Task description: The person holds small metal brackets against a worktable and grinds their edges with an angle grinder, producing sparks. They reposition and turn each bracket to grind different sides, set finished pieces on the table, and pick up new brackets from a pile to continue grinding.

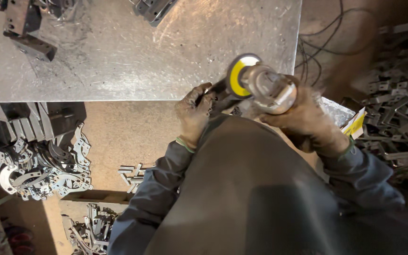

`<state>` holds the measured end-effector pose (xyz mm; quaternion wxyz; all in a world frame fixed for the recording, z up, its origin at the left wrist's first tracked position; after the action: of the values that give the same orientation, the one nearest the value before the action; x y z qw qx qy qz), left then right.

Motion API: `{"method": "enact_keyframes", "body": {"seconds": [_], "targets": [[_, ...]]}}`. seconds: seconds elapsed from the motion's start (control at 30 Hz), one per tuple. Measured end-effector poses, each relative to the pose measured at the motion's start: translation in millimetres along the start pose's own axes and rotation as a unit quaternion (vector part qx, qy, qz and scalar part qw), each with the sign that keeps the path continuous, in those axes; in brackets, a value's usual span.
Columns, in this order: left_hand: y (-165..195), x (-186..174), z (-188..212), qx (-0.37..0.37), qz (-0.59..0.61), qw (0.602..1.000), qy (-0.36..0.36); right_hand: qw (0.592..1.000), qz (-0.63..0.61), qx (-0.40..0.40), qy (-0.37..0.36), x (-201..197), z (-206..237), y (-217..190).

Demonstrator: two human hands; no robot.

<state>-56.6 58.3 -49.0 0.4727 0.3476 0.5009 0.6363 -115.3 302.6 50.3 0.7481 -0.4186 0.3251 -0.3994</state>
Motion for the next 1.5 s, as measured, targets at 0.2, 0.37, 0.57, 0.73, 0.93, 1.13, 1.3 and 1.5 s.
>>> {"method": "enact_keyframes", "body": {"seconds": [0.2, 0.37, 0.57, 0.73, 0.93, 1.13, 1.3, 1.5], "targets": [[38.7, 20.5, 13.0, 0.051, -0.056, 0.996, -0.047, 0.999, 0.018, 0.003, -0.036, 0.6, 1.3, 12.0], [48.0, 26.7, 19.6, 0.047, -0.142, 0.988, -0.042, 0.998, 0.055, -0.037, 0.009, -6.4, 7.8, 11.8], [46.1, 27.1, 25.7, 0.050, -0.040, 0.996, -0.070, 0.995, -0.096, 0.001, -0.025, -18.8, 5.8, 18.9], [18.6, 20.2, 18.7, 0.015, -0.034, 0.998, -0.044, 0.991, -0.124, 0.041, 0.028, -41.3, 12.9, 39.8], [-22.9, 7.6, -16.4, 0.007, -0.070, 0.997, -0.023, 0.991, -0.123, 0.011, 0.060, -51.9, 10.3, 58.8], [-18.0, 4.3, -11.3, 0.077, -0.157, 0.984, -0.038, 0.992, -0.118, 0.023, 0.048, -48.6, 13.3, 59.4], [18.0, 25.9, 3.4, 0.187, -0.279, 0.940, -0.058, 0.987, -0.156, 0.045, 0.014, -33.8, 12.4, 41.7], [39.8, 45.5, 6.1, 0.225, -0.327, 0.916, -0.059, 0.996, -0.084, 0.010, -0.043, -26.4, 18.4, 11.9]]}}
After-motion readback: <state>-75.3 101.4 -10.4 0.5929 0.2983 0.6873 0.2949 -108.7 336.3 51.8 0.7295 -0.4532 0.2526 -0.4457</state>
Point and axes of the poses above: each hand's wrist, its own z-axis away from the middle knuckle, its own x-axis out of the palm, y = z × x, the point moved 9 cm from there along -z, towards the middle knuckle, and after that the axes turned 5 degrees about -z, right-handed, at the moved point
